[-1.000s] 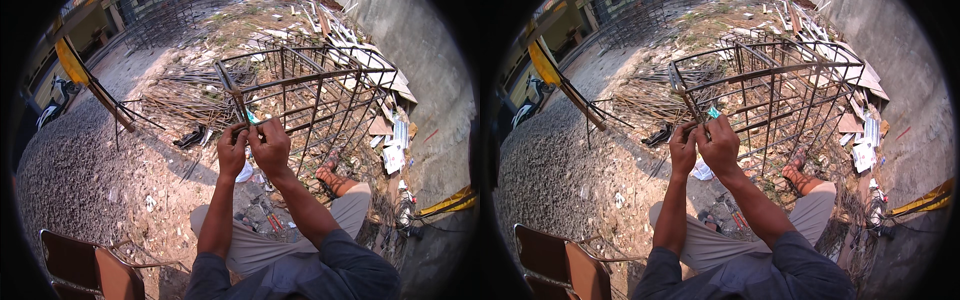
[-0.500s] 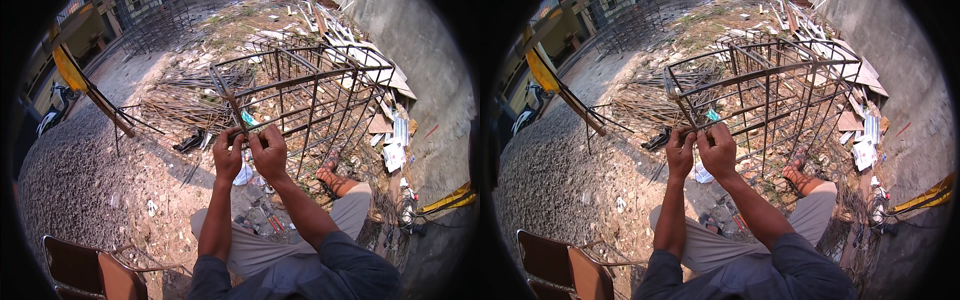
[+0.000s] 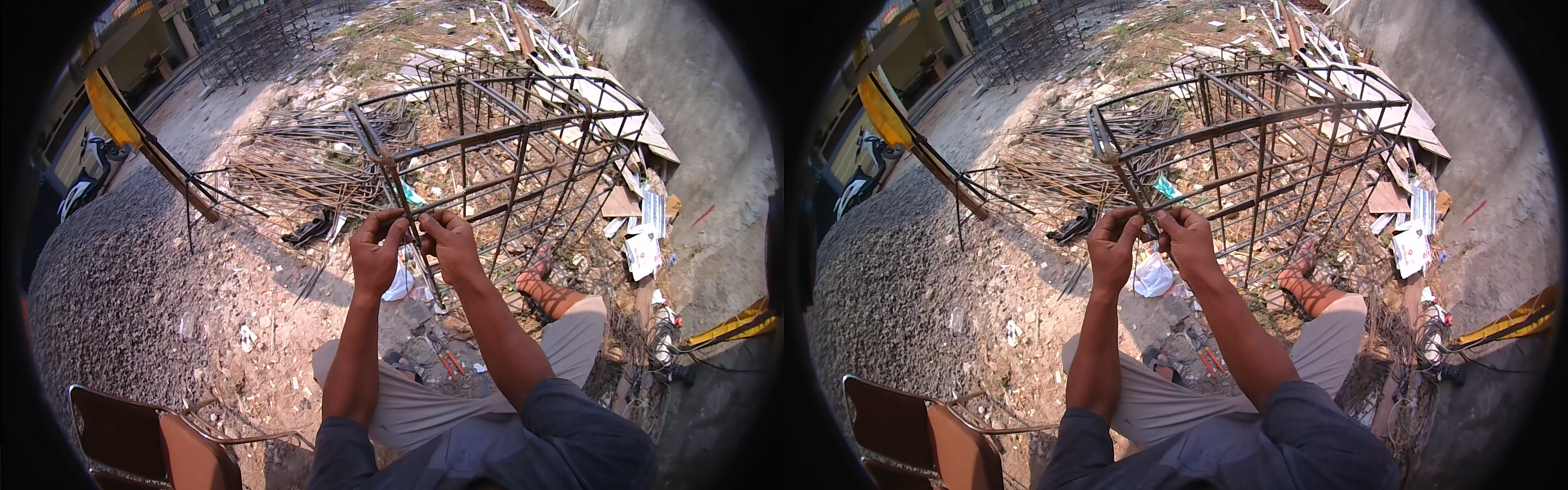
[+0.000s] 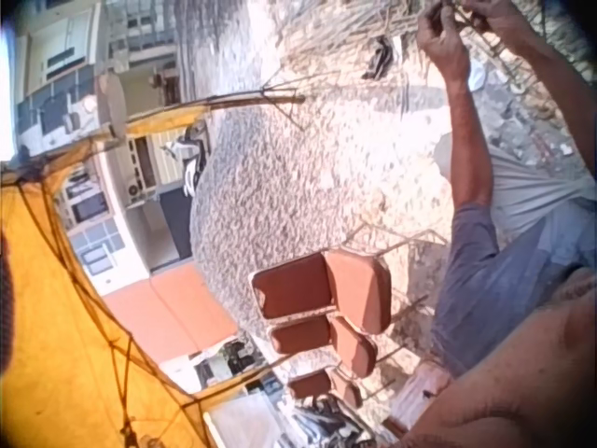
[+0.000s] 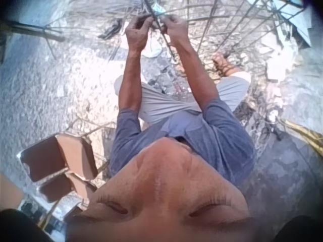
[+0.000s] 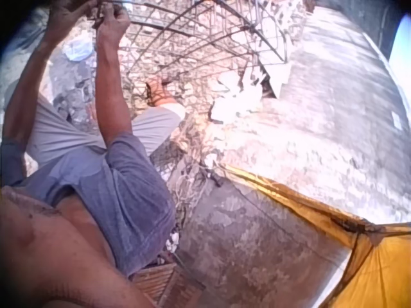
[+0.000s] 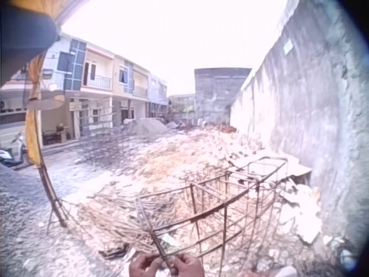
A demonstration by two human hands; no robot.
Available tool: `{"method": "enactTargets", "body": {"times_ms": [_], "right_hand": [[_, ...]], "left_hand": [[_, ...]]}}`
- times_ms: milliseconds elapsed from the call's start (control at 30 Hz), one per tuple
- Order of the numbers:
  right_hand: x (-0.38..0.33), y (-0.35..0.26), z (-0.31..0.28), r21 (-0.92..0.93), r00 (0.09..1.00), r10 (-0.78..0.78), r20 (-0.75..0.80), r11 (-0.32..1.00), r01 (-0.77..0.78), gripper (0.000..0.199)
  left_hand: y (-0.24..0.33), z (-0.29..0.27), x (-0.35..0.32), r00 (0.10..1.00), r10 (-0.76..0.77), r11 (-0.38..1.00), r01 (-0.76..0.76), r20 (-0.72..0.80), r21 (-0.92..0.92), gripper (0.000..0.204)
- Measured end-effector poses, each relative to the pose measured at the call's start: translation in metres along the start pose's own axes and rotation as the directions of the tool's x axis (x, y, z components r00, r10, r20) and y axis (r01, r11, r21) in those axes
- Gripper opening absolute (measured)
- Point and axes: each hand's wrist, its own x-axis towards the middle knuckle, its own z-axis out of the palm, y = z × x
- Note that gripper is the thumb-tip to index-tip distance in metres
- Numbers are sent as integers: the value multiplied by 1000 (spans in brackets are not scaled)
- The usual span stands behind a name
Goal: The person sits on the ground and uses pliers to twist wire ties around intersecting metal bars of a rectangular frame. The person repeatedly wraps and twists wires to secure joints, occasionally adjusting the frame's position.
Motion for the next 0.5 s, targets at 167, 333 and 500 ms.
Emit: {"method": "enactTargets", "body": {"times_ms": [167, 333, 500], "right_hand": [[1, -2, 5, 32, 988, 125, -95, 992, -123, 16], [4, -6, 9, 84, 986, 151, -74, 986, -144, 14], [14, -10, 6, 22, 987, 161, 11, 987, -161, 9]], "left_hand": [[-3, 4, 2, 999, 12, 999, -14, -53, -43, 19], [-7, 3, 5, 998, -10, 997, 5, -58, -79, 17], [-7, 5, 5, 997, 4, 990, -15, -79, -142, 15]]}}
